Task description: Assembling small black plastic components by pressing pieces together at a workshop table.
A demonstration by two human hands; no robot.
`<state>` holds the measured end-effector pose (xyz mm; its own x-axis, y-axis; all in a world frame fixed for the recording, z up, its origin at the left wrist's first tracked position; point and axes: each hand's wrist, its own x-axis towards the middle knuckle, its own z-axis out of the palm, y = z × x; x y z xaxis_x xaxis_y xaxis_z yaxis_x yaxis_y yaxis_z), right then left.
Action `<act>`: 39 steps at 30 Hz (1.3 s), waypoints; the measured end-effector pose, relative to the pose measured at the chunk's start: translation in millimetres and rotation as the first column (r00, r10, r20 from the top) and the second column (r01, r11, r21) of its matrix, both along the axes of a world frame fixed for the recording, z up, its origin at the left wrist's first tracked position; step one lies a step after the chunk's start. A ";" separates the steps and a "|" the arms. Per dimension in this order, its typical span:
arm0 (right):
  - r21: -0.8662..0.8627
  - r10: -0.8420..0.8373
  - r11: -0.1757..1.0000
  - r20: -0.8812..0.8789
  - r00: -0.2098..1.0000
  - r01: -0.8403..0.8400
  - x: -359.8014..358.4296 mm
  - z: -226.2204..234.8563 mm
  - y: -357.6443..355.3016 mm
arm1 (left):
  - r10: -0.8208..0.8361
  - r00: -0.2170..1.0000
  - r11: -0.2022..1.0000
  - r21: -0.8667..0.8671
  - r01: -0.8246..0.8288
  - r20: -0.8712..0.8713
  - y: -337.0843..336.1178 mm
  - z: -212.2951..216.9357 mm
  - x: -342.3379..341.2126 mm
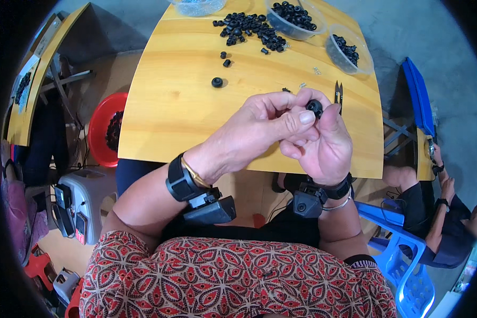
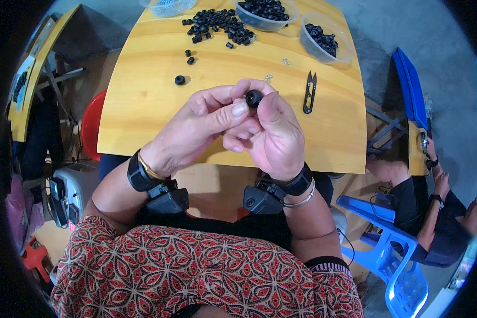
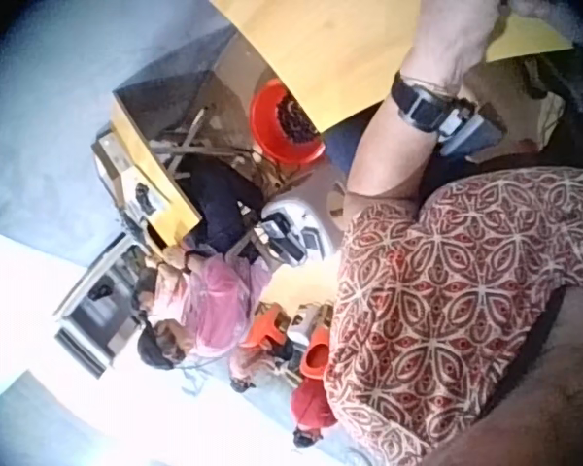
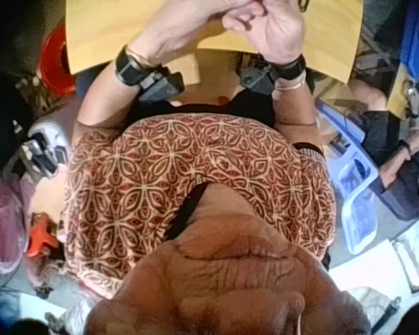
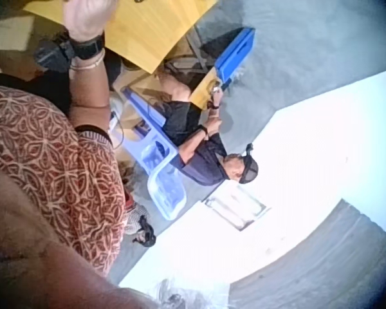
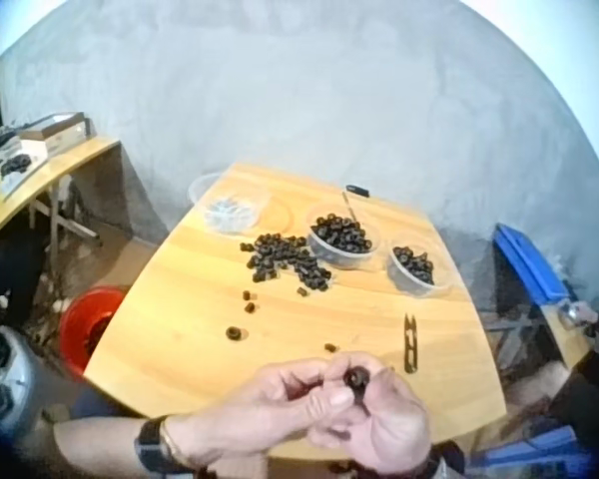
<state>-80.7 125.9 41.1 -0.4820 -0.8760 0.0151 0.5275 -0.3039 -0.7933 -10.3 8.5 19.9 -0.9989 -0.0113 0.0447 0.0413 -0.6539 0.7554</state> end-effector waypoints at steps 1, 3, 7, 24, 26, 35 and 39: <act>0.001 0.015 1.000 -0.001 1.000 -0.015 -0.5 -1.4 1.2 | -0.014 1.000 0.999 0.035 0.013 0.020 1.3 -2.5 0.3; 0.042 0.031 0.999 -0.005 1.000 -0.030 1.3 -4.0 2.7 | 0.029 0.999 0.999 0.039 -0.030 0.031 3.2 -7.1 3.5; 0.006 0.162 0.987 0.069 0.984 -0.163 4.4 -14.7 2.7 | 0.088 0.986 0.996 0.008 -0.090 0.145 -1.7 -6.9 12.4; 0.114 0.239 0.958 0.182 0.954 -0.262 8.8 -22.2 -8.6 | 0.205 0.978 0.893 -0.403 -0.201 -0.033 -17.4 -18.6 25.6; 0.167 0.167 0.965 0.212 0.963 -0.204 10.1 -18.6 -9.4 | 0.271 0.949 0.738 -0.599 -0.311 -0.158 -20.9 -24.4 25.7; 0.484 0.115 0.872 -0.349 0.930 0.074 -2.0 -27.3 2.9 | 0.156 0.811 -0.059 -0.825 -0.563 -0.564 -13.7 -31.0 25.5; 0.554 0.180 0.825 -0.449 0.875 0.114 0.5 -30.2 4.0 | 0.153 0.810 -0.089 -0.824 -0.559 -0.566 -11.4 -35.0 25.0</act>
<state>-80.2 129.9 10.9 -0.5148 -0.8174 -0.2583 0.0544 0.2695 -0.9615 14.6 -2.9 -15.1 -0.8106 -0.1083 0.5754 0.2654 0.8081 0.5259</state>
